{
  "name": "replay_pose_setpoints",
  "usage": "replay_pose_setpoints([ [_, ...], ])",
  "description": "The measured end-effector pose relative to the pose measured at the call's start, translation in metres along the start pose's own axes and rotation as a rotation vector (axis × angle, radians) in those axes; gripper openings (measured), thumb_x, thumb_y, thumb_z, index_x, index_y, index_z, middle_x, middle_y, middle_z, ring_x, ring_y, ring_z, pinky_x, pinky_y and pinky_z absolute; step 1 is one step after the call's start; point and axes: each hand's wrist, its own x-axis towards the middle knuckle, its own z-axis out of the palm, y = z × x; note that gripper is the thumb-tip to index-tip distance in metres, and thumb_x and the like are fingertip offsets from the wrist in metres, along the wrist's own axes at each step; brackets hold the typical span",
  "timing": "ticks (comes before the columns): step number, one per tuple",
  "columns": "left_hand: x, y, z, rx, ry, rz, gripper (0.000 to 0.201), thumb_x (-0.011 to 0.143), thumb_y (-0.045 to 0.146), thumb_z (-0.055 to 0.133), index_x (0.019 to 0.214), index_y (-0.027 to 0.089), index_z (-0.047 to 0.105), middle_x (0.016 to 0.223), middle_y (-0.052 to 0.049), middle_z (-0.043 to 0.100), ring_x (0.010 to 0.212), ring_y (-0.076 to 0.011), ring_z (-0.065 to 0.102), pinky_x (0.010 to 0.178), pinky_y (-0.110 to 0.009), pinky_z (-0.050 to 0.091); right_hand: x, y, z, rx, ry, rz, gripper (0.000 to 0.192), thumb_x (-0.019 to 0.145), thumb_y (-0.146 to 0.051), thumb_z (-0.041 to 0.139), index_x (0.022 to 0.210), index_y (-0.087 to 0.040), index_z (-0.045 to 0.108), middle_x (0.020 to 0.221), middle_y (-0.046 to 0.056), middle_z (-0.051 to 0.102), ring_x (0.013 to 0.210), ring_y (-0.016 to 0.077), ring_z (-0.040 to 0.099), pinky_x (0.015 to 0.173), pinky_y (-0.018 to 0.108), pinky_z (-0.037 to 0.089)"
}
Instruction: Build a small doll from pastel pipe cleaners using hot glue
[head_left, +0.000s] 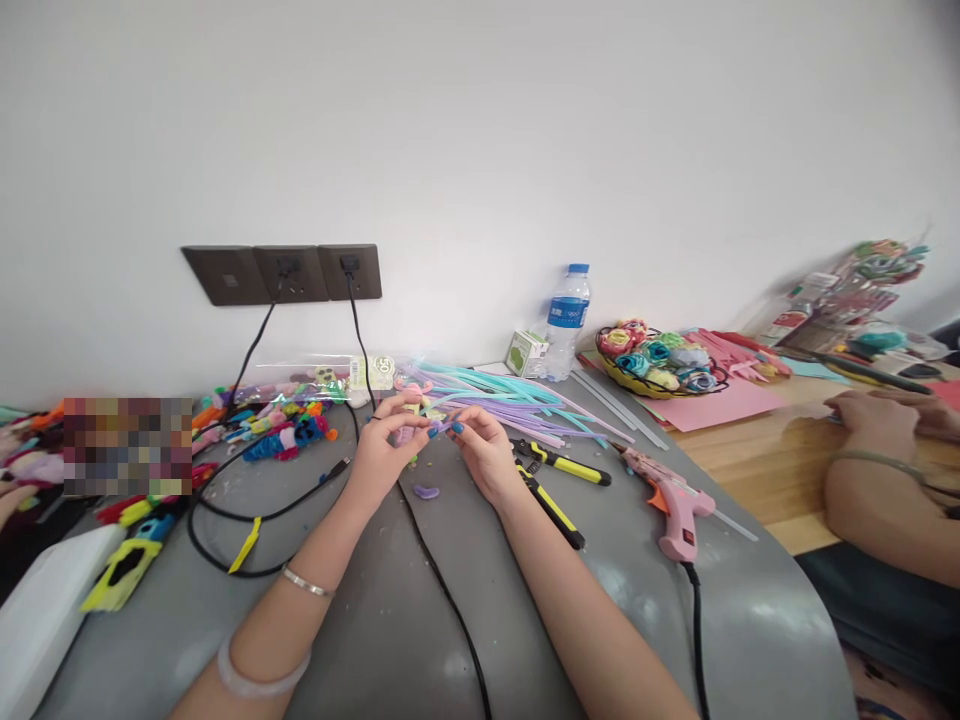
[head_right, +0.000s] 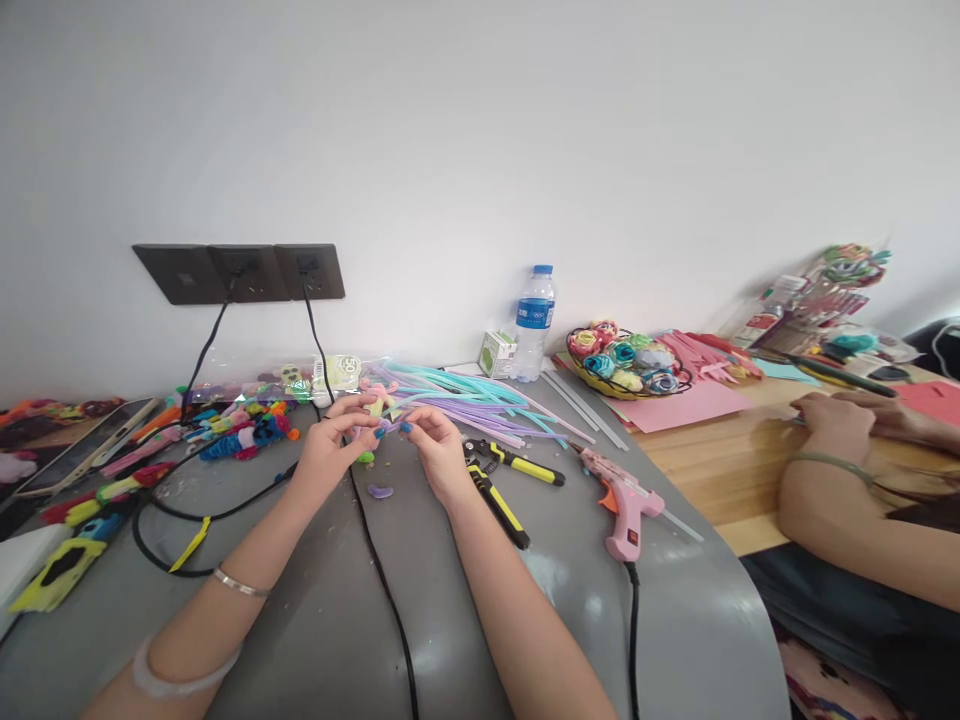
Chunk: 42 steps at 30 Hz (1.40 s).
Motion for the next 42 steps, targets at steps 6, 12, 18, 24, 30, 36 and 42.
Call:
replay_pose_setpoints([
  [6, -0.002, 0.006, 0.001, 0.015, -0.076, -0.022, 0.015, 0.082, 0.031, 0.065, 0.078, 0.02, 0.074, 0.127, -0.011, 0.062, 0.108, -0.0265, 0.064, 0.078, -0.037, 0.057, -0.001, -0.001, 0.002, -0.03, -0.042, 0.011, 0.027, 0.065, -0.04, 0.088, 0.074, -0.023, 0.069, 0.086, 0.0, 0.065, 0.074, 0.0145, 0.052, 0.07, 0.028, 0.041],
  [12, -0.004, 0.013, 0.0, 0.158, -0.203, 0.066, 0.012, 0.081, 0.026, 0.065, 0.074, 0.021, 0.072, 0.124, -0.008, 0.064, 0.115, -0.0261, 0.059, 0.097, -0.041, 0.052, -0.003, 0.001, 0.0, -0.057, -0.123, 0.091, 0.027, 0.066, -0.041, 0.087, 0.074, -0.022, 0.07, 0.074, -0.001, 0.061, 0.071, 0.0147, 0.052, 0.071, 0.028, 0.041],
  [18, -0.001, 0.009, -0.001, 0.108, -0.114, 0.021, 0.014, 0.081, 0.03, 0.066, 0.076, 0.02, 0.074, 0.118, -0.011, 0.065, 0.11, -0.0277, 0.064, 0.094, -0.044, 0.056, -0.001, 0.002, -0.002, -0.064, -0.05, 0.056, 0.027, 0.069, -0.042, 0.086, 0.077, -0.022, 0.069, 0.074, -0.002, 0.061, 0.067, 0.0133, 0.051, 0.068, 0.027, 0.04],
  [24, -0.001, 0.011, 0.0, -0.034, -0.058, -0.13, 0.021, 0.076, 0.038, 0.069, 0.081, 0.018, 0.076, 0.123, -0.014, 0.062, 0.116, -0.0327, 0.06, 0.056, -0.031, 0.06, 0.0, 0.003, -0.002, -0.038, -0.042, 0.017, 0.027, 0.068, -0.041, 0.087, 0.077, -0.023, 0.07, 0.079, -0.001, 0.065, 0.071, 0.0135, 0.054, 0.07, 0.027, 0.041],
  [30, -0.001, 0.007, 0.001, -0.1, -0.044, -0.162, 0.023, 0.077, 0.04, 0.07, 0.078, 0.018, 0.075, 0.127, -0.013, 0.063, 0.115, -0.0317, 0.061, 0.063, -0.033, 0.06, -0.002, 0.004, -0.002, -0.101, -0.092, -0.008, 0.023, 0.07, -0.039, 0.086, 0.076, -0.023, 0.071, 0.084, 0.0, 0.064, 0.076, 0.0157, 0.055, 0.077, 0.03, 0.043],
  [36, -0.001, 0.004, 0.0, -0.084, -0.06, -0.13, 0.027, 0.08, 0.045, 0.07, 0.074, 0.019, 0.075, 0.126, -0.012, 0.065, 0.114, -0.03, 0.062, 0.091, -0.043, 0.056, -0.002, 0.006, -0.003, -0.132, -0.14, -0.027, 0.022, 0.073, -0.04, 0.084, 0.077, -0.023, 0.072, 0.088, 0.001, 0.064, 0.08, 0.0164, 0.055, 0.079, 0.03, 0.044],
  [42, 0.0, 0.009, -0.004, 0.002, -0.173, -0.044, 0.021, 0.081, 0.041, 0.069, 0.076, 0.021, 0.076, 0.131, -0.01, 0.062, 0.12, -0.0299, 0.058, 0.106, -0.047, 0.046, -0.003, 0.003, -0.003, -0.113, -0.167, 0.002, 0.024, 0.073, -0.042, 0.084, 0.076, -0.022, 0.071, 0.088, 0.001, 0.063, 0.081, 0.0161, 0.055, 0.078, 0.029, 0.044],
])
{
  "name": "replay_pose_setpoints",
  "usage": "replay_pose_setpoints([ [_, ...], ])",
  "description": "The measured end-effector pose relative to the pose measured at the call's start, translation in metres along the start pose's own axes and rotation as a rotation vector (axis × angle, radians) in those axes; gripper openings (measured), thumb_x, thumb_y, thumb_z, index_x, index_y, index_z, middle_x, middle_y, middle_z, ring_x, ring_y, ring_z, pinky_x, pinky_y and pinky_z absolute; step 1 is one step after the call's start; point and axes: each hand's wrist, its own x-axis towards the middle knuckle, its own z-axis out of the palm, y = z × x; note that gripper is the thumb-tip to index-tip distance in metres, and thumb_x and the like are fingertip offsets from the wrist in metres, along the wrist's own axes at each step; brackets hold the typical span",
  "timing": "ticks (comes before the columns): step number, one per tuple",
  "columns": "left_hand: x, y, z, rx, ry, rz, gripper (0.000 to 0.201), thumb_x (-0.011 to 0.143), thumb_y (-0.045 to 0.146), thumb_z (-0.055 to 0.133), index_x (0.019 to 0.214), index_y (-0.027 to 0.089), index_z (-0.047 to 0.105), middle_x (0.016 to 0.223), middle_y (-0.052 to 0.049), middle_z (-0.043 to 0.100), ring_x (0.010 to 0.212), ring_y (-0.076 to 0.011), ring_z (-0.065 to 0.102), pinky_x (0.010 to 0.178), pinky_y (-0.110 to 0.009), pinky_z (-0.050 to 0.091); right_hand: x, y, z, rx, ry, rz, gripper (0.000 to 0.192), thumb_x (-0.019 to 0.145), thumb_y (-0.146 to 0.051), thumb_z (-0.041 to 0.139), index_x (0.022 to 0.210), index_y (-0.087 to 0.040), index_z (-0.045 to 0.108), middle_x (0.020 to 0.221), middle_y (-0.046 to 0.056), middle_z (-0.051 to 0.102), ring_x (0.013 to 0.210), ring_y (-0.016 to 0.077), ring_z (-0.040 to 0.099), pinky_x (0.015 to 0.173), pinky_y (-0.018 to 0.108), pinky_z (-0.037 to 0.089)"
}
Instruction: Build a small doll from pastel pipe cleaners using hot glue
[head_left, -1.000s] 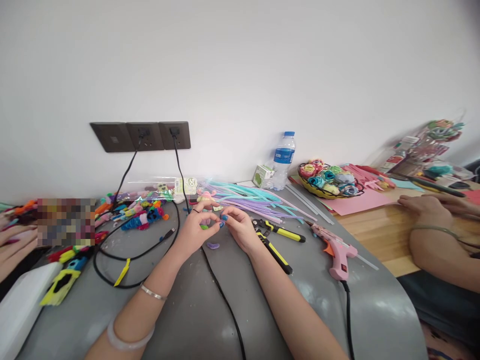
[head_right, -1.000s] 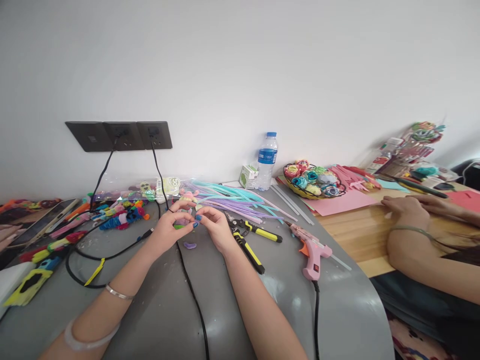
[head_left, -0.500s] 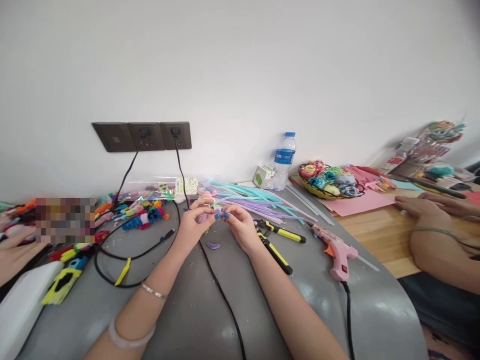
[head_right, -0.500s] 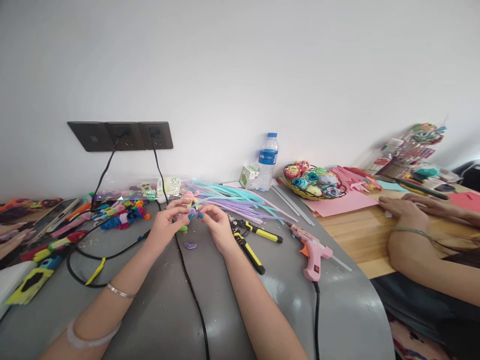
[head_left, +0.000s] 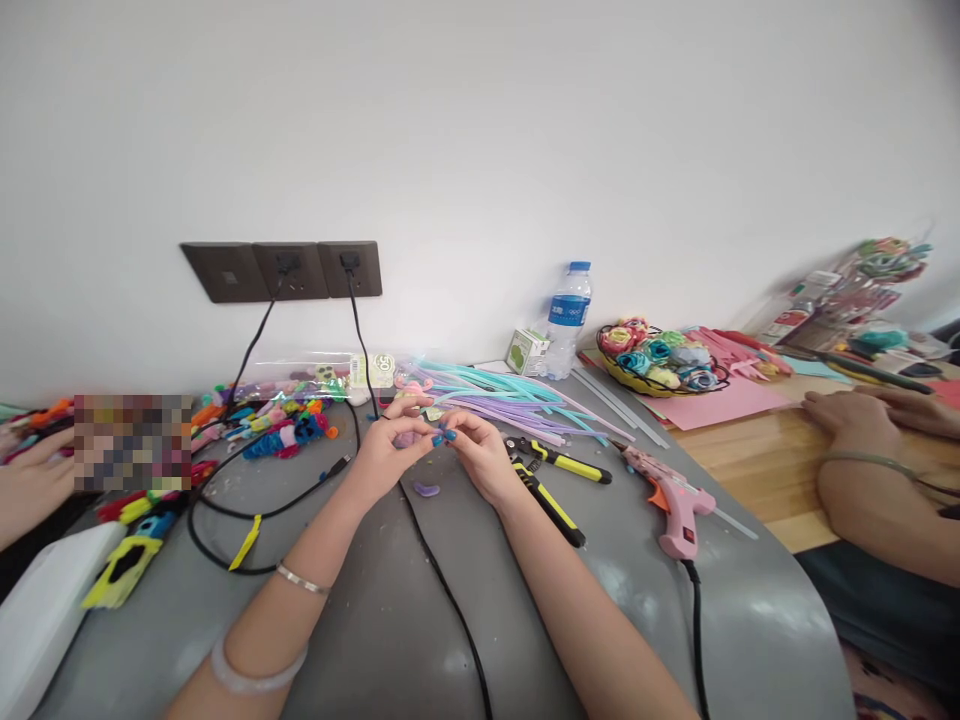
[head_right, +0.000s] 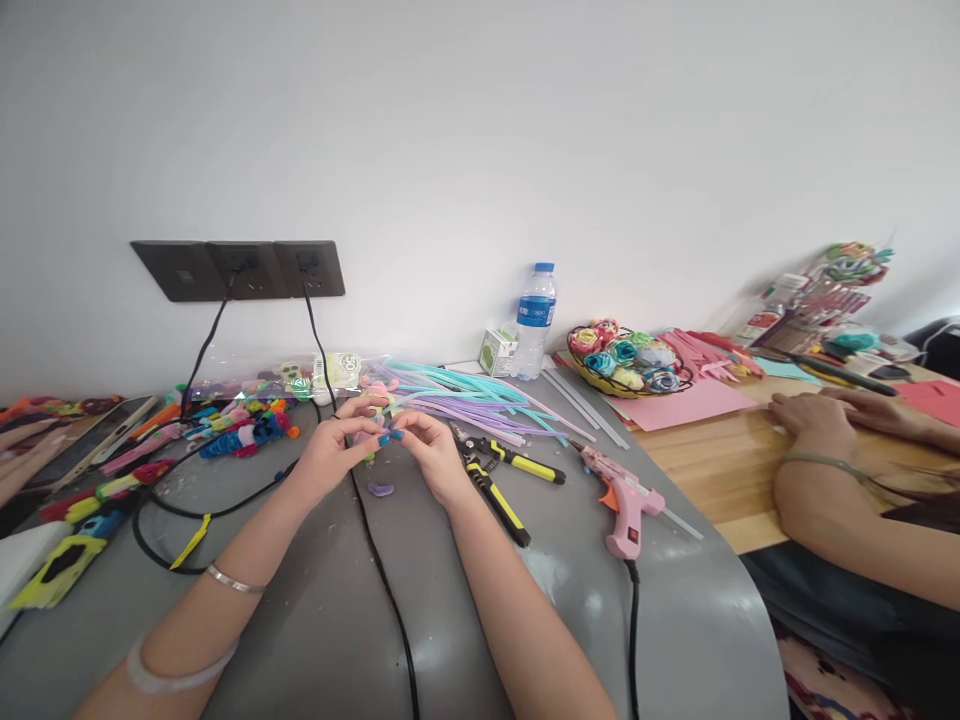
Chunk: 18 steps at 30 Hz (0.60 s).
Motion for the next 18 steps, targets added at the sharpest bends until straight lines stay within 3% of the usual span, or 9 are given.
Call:
replay_pose_setpoints([
  [4, -0.001, 0.006, -0.005, 0.111, -0.093, 0.045, 0.021, 0.086, 0.042, 0.066, 0.076, 0.026, 0.076, 0.138, -0.004, 0.06, 0.13, -0.0317, 0.051, 0.111, -0.048, 0.043, -0.002, -0.004, 0.003, 0.057, -0.034, 0.081, 0.025, 0.07, -0.04, 0.087, 0.074, -0.022, 0.07, 0.089, 0.001, 0.062, 0.081, 0.0155, 0.055, 0.075, 0.027, 0.045],
  [10, -0.002, 0.013, -0.011, 0.212, -0.112, 0.085, 0.026, 0.088, 0.048, 0.063, 0.076, 0.029, 0.076, 0.135, 0.0, 0.062, 0.134, -0.0339, 0.048, 0.108, -0.05, 0.048, -0.004, -0.009, 0.006, 0.154, -0.062, 0.22, 0.028, 0.069, -0.037, 0.089, 0.08, -0.022, 0.068, 0.086, -0.001, 0.062, 0.073, 0.0124, 0.054, 0.07, 0.025, 0.044],
  [18, -0.008, 0.025, -0.023, 0.29, -0.421, 0.127, 0.018, 0.087, 0.04, 0.067, 0.076, 0.033, 0.08, 0.125, -0.004, 0.066, 0.131, -0.0317, 0.051, 0.117, -0.052, 0.035, -0.011, -0.018, -0.004, 0.262, -0.414, 0.557, 0.035, 0.066, -0.025, 0.092, 0.076, -0.017, 0.059, 0.074, -0.005, 0.062, 0.065, 0.0073, 0.058, 0.066, 0.021, 0.044],
])
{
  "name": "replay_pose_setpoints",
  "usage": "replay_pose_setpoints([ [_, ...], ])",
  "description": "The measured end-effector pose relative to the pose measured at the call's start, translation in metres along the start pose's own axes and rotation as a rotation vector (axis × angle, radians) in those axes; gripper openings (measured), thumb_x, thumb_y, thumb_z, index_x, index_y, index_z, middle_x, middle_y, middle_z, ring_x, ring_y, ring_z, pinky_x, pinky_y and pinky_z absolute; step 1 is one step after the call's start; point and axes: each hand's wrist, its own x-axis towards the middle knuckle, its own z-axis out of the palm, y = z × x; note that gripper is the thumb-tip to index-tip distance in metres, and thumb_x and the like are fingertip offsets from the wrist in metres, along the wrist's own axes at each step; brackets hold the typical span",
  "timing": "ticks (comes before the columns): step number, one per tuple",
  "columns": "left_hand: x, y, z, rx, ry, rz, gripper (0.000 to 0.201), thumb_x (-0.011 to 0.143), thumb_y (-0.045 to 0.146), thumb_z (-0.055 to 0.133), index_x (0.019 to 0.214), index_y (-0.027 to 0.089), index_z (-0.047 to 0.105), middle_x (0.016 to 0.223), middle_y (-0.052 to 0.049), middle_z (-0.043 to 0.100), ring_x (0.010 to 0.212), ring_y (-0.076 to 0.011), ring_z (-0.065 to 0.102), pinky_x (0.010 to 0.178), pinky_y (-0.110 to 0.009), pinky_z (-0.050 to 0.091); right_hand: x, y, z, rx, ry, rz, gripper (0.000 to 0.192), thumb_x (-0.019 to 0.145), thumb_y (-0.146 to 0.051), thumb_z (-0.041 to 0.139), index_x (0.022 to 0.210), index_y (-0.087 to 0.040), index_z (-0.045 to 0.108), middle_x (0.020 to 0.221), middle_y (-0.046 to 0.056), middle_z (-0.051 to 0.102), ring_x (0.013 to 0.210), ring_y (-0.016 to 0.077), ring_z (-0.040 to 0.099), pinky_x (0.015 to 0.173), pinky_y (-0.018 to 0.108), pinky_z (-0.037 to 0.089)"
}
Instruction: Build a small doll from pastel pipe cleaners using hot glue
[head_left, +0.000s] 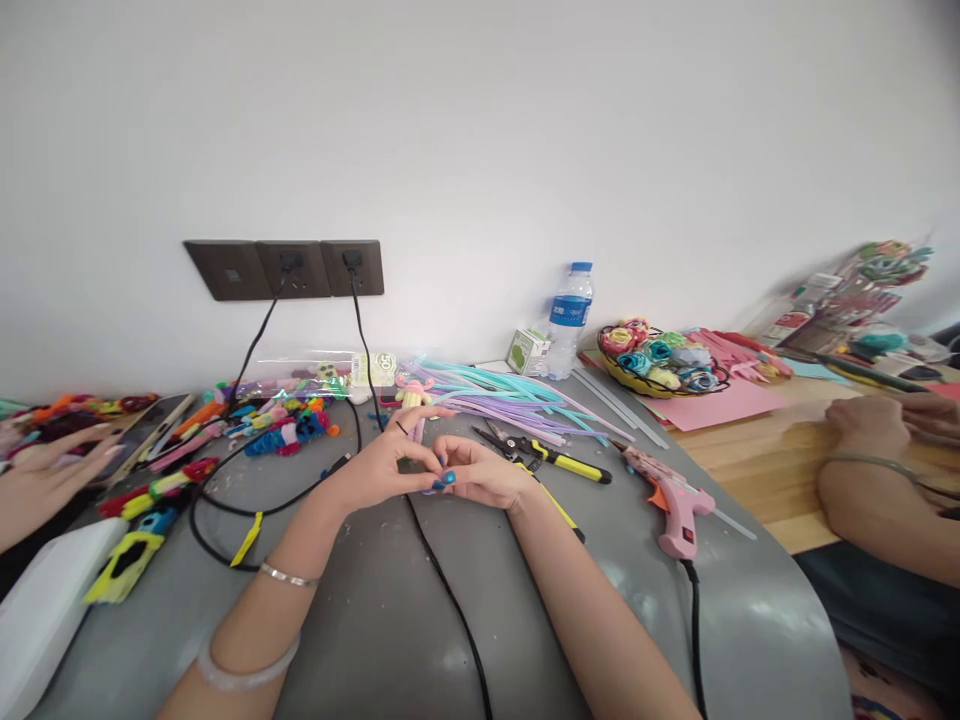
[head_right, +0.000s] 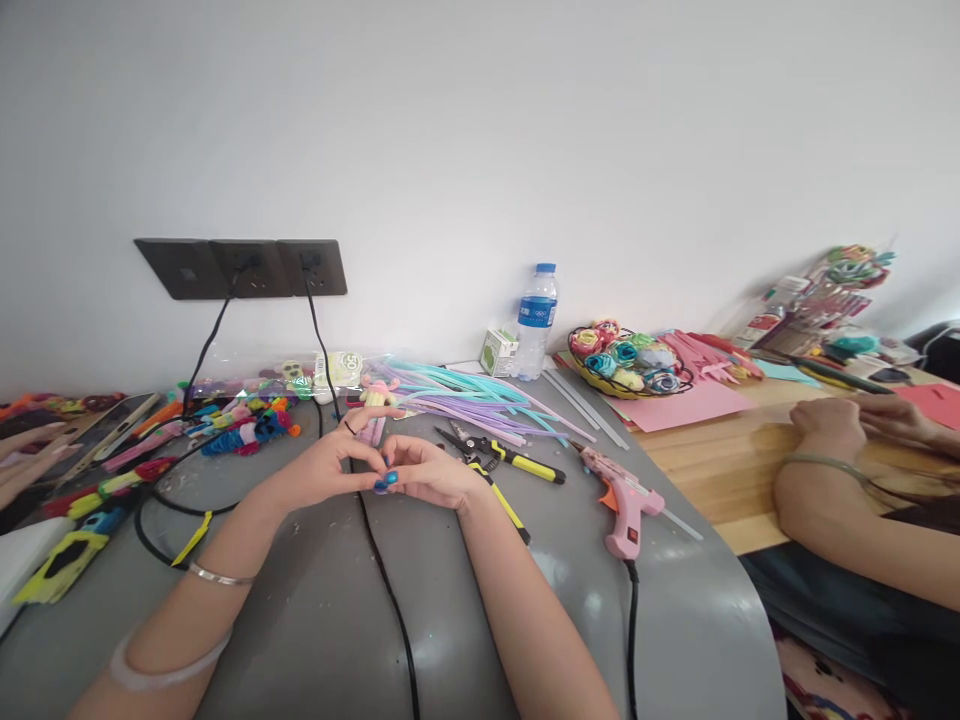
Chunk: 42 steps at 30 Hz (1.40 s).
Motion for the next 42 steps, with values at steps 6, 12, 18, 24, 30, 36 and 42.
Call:
replay_pose_setpoints([
  [6, 0.001, -0.005, 0.001, -0.032, 0.028, -0.069, 0.019, 0.086, 0.038, 0.065, 0.076, 0.031, 0.078, 0.125, -0.004, 0.066, 0.136, -0.032, 0.045, 0.119, -0.052, 0.031, -0.001, -0.001, 0.0, 0.042, 0.017, 0.059, 0.035, 0.071, -0.028, 0.089, 0.085, -0.018, 0.059, 0.076, -0.004, 0.066, 0.066, 0.0071, 0.063, 0.064, 0.019, 0.047],
  [12, 0.006, -0.012, 0.003, -0.091, 0.196, -0.066, 0.019, 0.085, 0.038, 0.066, 0.086, 0.028, 0.082, 0.143, -0.008, 0.057, 0.137, -0.0353, 0.047, 0.117, -0.055, 0.035, 0.005, 0.0, 0.0, 0.095, 0.11, -0.057, 0.03, 0.074, -0.027, 0.087, 0.093, -0.019, 0.065, 0.082, -0.001, 0.073, 0.068, 0.0068, 0.066, 0.07, 0.018, 0.053],
  [18, 0.005, -0.018, -0.001, -0.14, 0.354, -0.028, 0.024, 0.09, 0.034, 0.061, 0.107, 0.026, 0.075, 0.14, -0.01, 0.059, 0.137, -0.0292, 0.048, 0.114, -0.045, 0.04, 0.007, 0.002, -0.007, 0.092, 0.19, -0.154, 0.038, 0.075, -0.028, 0.086, 0.11, -0.022, 0.072, 0.087, 0.0, 0.074, 0.073, 0.0078, 0.067, 0.072, 0.019, 0.055],
  [24, 0.002, -0.022, -0.007, -0.209, 0.422, -0.105, 0.027, 0.089, 0.032, 0.059, 0.113, 0.022, 0.066, 0.115, -0.009, 0.07, 0.094, -0.0207, 0.067, 0.078, -0.031, 0.054, 0.007, 0.003, -0.009, 0.108, 0.201, -0.149, 0.033, 0.068, -0.03, 0.09, 0.096, -0.017, 0.077, 0.082, 0.0, 0.074, 0.071, 0.0069, 0.069, 0.073, 0.016, 0.057],
  [30, 0.002, -0.019, -0.007, -0.219, 0.383, -0.129, 0.022, 0.089, 0.037, 0.06, 0.102, 0.02, 0.067, 0.095, -0.006, 0.071, 0.086, -0.0198, 0.067, 0.072, -0.029, 0.055, 0.008, 0.003, -0.009, 0.088, 0.236, -0.172, 0.027, 0.068, -0.028, 0.09, 0.089, -0.018, 0.075, 0.082, 0.001, 0.077, 0.071, 0.0097, 0.073, 0.067, 0.017, 0.059],
  [36, 0.002, -0.015, -0.007, -0.246, 0.342, -0.138, 0.02, 0.089, 0.038, 0.06, 0.093, 0.02, 0.067, 0.088, -0.004, 0.07, 0.081, -0.0194, 0.067, 0.069, -0.028, 0.055, 0.01, 0.006, -0.015, 0.09, 0.29, -0.218, 0.028, 0.065, -0.028, 0.092, 0.085, -0.019, 0.076, 0.08, 0.001, 0.078, 0.069, 0.0103, 0.074, 0.062, 0.015, 0.059],
  [42, 0.002, -0.016, -0.005, -0.269, 0.295, -0.152, 0.021, 0.09, 0.039, 0.061, 0.092, 0.02, 0.067, 0.085, -0.003, 0.069, 0.077, -0.018, 0.067, 0.068, -0.028, 0.055, 0.009, 0.006, -0.014, 0.091, 0.28, -0.22, 0.025, 0.064, -0.028, 0.092, 0.081, -0.019, 0.075, 0.077, 0.0, 0.077, 0.065, 0.01, 0.073, 0.059, 0.016, 0.058],
])
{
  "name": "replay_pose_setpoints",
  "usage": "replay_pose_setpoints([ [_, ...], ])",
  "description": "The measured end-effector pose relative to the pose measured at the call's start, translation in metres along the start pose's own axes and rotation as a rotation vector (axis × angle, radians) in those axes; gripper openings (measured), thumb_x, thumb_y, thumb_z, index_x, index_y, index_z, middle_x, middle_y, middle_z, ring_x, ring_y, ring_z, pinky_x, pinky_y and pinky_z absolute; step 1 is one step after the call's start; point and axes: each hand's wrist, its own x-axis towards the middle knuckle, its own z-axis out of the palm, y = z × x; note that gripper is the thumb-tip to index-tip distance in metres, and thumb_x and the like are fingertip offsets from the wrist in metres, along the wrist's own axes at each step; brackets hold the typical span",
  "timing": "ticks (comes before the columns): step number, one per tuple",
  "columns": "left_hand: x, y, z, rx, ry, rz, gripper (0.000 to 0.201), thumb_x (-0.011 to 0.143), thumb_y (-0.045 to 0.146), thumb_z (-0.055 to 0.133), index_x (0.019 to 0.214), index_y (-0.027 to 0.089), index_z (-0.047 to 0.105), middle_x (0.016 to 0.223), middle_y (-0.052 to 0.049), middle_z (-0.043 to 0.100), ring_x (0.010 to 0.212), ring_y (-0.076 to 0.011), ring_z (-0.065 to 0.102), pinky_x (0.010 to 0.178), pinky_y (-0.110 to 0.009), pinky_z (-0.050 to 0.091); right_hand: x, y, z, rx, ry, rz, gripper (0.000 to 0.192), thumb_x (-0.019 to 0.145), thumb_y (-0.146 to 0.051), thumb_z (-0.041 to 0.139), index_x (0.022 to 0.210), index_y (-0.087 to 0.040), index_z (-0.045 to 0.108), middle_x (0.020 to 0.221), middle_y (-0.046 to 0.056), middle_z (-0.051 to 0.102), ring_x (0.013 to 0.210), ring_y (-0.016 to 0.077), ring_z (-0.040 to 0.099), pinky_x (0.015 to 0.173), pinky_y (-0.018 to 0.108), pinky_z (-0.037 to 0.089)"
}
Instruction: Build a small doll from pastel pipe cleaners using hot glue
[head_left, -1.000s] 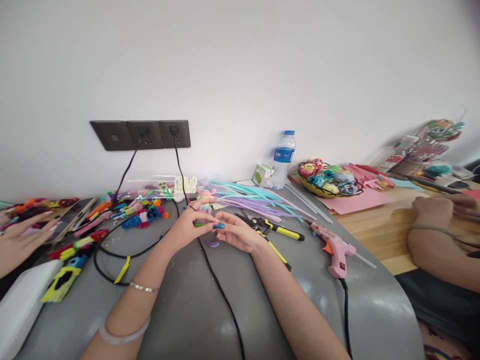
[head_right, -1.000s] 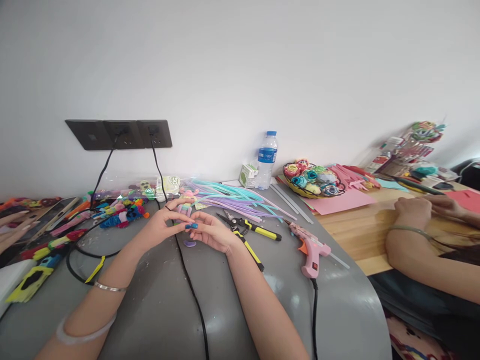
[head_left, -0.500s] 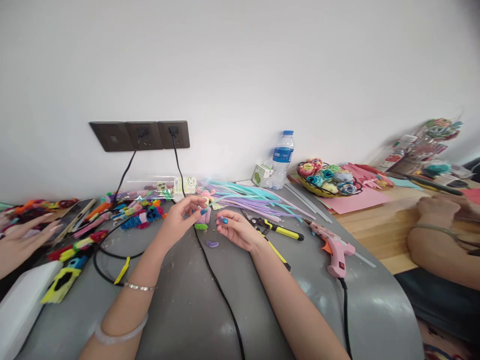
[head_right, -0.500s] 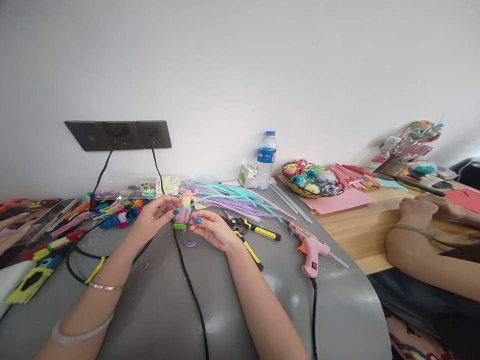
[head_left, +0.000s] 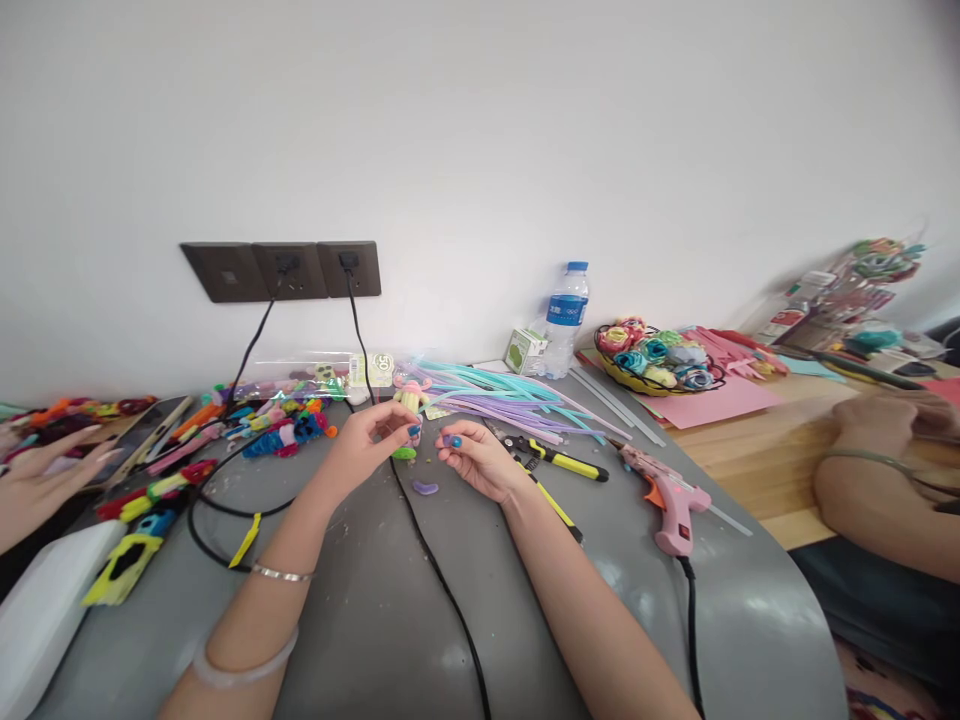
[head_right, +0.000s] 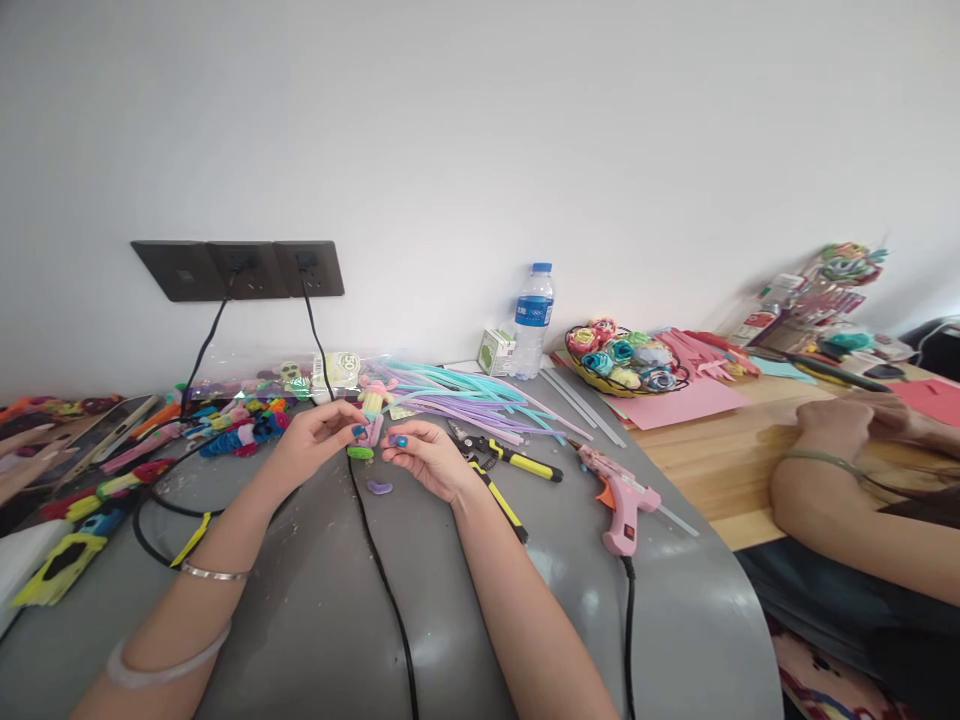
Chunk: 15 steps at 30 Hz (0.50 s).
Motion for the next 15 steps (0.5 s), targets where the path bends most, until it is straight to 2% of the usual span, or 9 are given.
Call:
replay_pose_setpoints([
  [7, -0.001, 0.004, 0.004, -0.091, -0.033, -0.044, 0.022, 0.088, 0.041, 0.063, 0.088, 0.019, 0.066, 0.084, -0.003, 0.069, 0.077, -0.018, 0.068, 0.069, -0.03, 0.059, -0.001, -0.004, 0.008, -0.028, 0.005, -0.056, 0.027, 0.066, -0.026, 0.091, 0.089, -0.021, 0.077, 0.096, 0.002, 0.079, 0.081, 0.0099, 0.073, 0.074, 0.017, 0.058],
  [12, 0.001, 0.002, 0.01, -0.07, -0.033, -0.062, 0.02, 0.085, 0.038, 0.064, 0.088, 0.018, 0.067, 0.081, -0.003, 0.068, 0.073, -0.0168, 0.066, 0.067, -0.03, 0.058, 0.002, -0.001, 0.005, -0.04, 0.06, -0.088, 0.031, 0.063, -0.029, 0.093, 0.089, -0.021, 0.079, 0.081, 0.0, 0.077, 0.078, 0.0112, 0.072, 0.072, 0.019, 0.057],
  [15, 0.003, -0.002, 0.015, -0.056, -0.004, -0.074, 0.019, 0.085, 0.036, 0.063, 0.091, 0.018, 0.068, 0.083, -0.004, 0.068, 0.076, -0.0173, 0.065, 0.067, -0.029, 0.057, 0.003, 0.0, 0.005, -0.06, 0.076, -0.11, 0.03, 0.062, -0.03, 0.093, 0.087, -0.022, 0.079, 0.081, 0.0, 0.075, 0.075, 0.0109, 0.069, 0.071, 0.021, 0.055],
])
